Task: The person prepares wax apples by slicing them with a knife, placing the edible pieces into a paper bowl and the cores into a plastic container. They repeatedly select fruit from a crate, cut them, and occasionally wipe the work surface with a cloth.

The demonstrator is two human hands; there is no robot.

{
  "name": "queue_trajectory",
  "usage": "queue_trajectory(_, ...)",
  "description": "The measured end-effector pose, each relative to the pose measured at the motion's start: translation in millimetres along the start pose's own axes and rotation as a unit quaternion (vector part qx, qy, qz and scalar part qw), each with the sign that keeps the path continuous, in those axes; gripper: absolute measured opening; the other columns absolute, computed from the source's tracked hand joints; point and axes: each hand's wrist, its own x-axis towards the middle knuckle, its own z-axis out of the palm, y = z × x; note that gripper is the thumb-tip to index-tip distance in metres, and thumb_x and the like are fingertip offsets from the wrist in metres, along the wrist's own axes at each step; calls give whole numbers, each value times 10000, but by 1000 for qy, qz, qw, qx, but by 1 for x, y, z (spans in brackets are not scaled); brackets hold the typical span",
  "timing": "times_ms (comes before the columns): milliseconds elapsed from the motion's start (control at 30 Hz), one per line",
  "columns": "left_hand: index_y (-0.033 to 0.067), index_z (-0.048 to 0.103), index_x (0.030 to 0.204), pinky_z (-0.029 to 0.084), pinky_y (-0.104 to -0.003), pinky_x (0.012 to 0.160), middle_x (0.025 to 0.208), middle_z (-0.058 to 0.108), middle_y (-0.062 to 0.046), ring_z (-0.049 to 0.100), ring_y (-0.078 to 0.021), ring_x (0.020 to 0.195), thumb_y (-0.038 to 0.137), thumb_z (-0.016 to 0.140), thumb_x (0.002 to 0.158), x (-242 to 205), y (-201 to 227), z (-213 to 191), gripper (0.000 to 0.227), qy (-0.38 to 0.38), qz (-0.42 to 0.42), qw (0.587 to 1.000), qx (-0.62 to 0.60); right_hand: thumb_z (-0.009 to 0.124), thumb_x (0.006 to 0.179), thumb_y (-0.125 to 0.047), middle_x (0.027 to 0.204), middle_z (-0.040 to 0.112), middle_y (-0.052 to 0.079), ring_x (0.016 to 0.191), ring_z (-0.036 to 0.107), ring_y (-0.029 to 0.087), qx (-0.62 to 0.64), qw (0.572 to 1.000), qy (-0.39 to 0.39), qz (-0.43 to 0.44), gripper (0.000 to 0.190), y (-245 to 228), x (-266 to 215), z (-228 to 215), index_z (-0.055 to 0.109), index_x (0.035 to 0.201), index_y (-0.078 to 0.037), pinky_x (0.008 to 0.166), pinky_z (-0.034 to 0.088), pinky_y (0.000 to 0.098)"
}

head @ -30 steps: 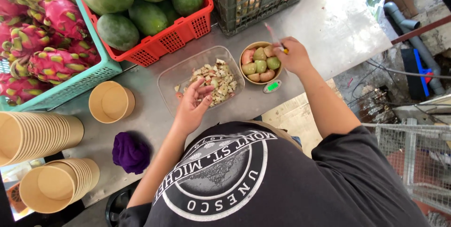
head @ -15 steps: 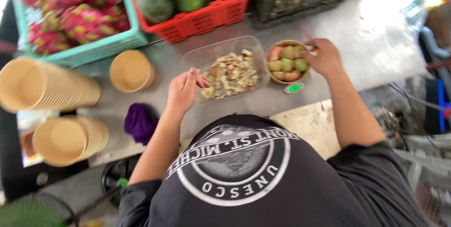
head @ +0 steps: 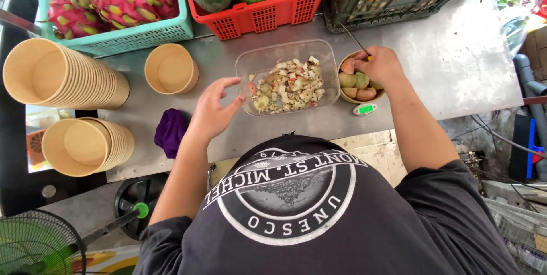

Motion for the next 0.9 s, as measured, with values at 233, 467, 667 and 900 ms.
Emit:
queue_trajectory(233, 68, 645, 1295, 530, -376, 997, 1308, 680, -95, 651, -245, 1218, 223, 702, 945, 3, -7, 8, 387, 5, -8, 999, -45, 845, 825, -306, 946, 752, 150, 865, 717, 305, 6, 1000, 1, -2, 302, -5, 9, 7, 740, 969, -62, 807, 556, 405)
queue_trajectory(467, 60, 645, 1287, 514, -378, 1013, 1291, 686, -101, 649, -231, 1230, 229, 699, 955, 3, 0, 12, 377, -16, 18, 999, -46, 842, 831, -251, 989, 743, 151, 936, 701, 311, -74, 995, 20, -58, 240, -19, -10, 14, 761, 977, -79, 851, 549, 410)
queue_trajectory(667, 65, 640, 1289, 504, -381, 1015, 1301, 690, -85, 646, -224, 1227, 245, 695, 952, -3, 0, 9, 386, -23, 0, 999, -47, 841, 760, -171, 1070, 737, 99, 1013, 704, 223, 117, 992, -16, -43, 375, 5, -2, -1, 705, 1094, -65, 903, 547, 338)
queue_trajectory(900, 74, 651, 1283, 501, -376, 1013, 1284, 695, -81, 643, -219, 1214, 250, 702, 946, 0, -3, 13, 384, -38, -11, 999, -21, 842, 740, -176, 1052, 720, 127, 1018, 677, 301, 21, 988, -72, -136, 329, 14, 14, -12, 773, 1054, -106, 889, 529, 385)
